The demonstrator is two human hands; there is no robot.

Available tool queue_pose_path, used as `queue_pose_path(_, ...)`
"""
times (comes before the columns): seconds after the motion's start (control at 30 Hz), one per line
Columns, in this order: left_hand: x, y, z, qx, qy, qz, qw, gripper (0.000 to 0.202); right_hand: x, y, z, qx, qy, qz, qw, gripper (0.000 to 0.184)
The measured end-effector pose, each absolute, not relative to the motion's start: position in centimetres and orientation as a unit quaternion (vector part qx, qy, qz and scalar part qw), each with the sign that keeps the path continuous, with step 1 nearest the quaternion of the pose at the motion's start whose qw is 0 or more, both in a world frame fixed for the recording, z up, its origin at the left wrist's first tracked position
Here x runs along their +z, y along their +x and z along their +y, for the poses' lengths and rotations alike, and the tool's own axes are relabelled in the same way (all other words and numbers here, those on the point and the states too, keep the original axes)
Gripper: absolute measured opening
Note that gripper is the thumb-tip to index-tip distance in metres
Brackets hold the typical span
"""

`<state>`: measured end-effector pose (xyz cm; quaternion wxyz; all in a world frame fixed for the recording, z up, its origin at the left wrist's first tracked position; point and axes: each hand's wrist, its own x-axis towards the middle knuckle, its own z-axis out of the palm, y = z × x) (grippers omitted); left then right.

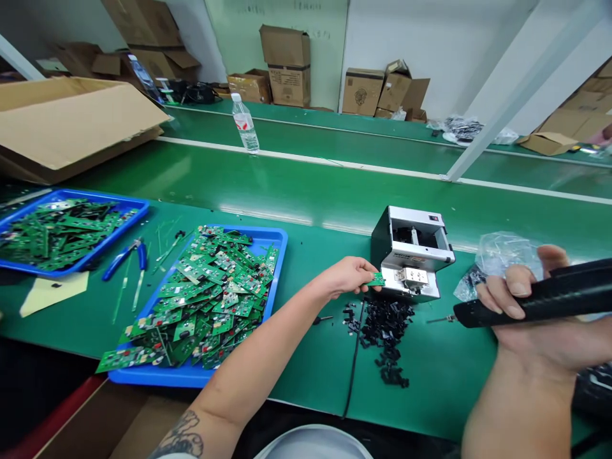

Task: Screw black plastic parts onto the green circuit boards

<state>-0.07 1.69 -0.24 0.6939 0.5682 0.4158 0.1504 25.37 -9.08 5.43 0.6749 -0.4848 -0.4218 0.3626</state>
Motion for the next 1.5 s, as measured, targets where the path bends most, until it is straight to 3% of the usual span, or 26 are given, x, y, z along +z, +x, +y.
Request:
queue_pose_path(0.1,-0.2,0.2,1.6,0.158,0.571,0.423,0.686,0.016,7.4,24.2,-8.3,0.345,-0.467,-0.47,0.665,0.105)
queue_pose_path(0.3,-0.1,0.2,1.4,0.15,0.576,0.435,0.676,0.018,9.3,20.2,-4.9,0.321,-0.393,-0.526,0.682,0.077)
queue_pose_path(0.87,-0.9,0.5,1.2,0.168,0.596,0.428,0.659,0.012,6.8,19.6,-4.3,0.375,-0.354,-0.509,0.689,0.085)
queue_pose_path(1.23,-0.8,0.8,1.0,0.162,0.597,0.438,0.652,0.014,9.8,16.9,-2.5,0.355,-0.318,-0.519,0.709,0.08)
queue_pose_path(1.5,-1.0,0.7,1.0,0.175,0.615,0.418,0.645,0.017,9.4,15.1,-0.9,0.377,-0.301,-0.54,0.69,0.078)
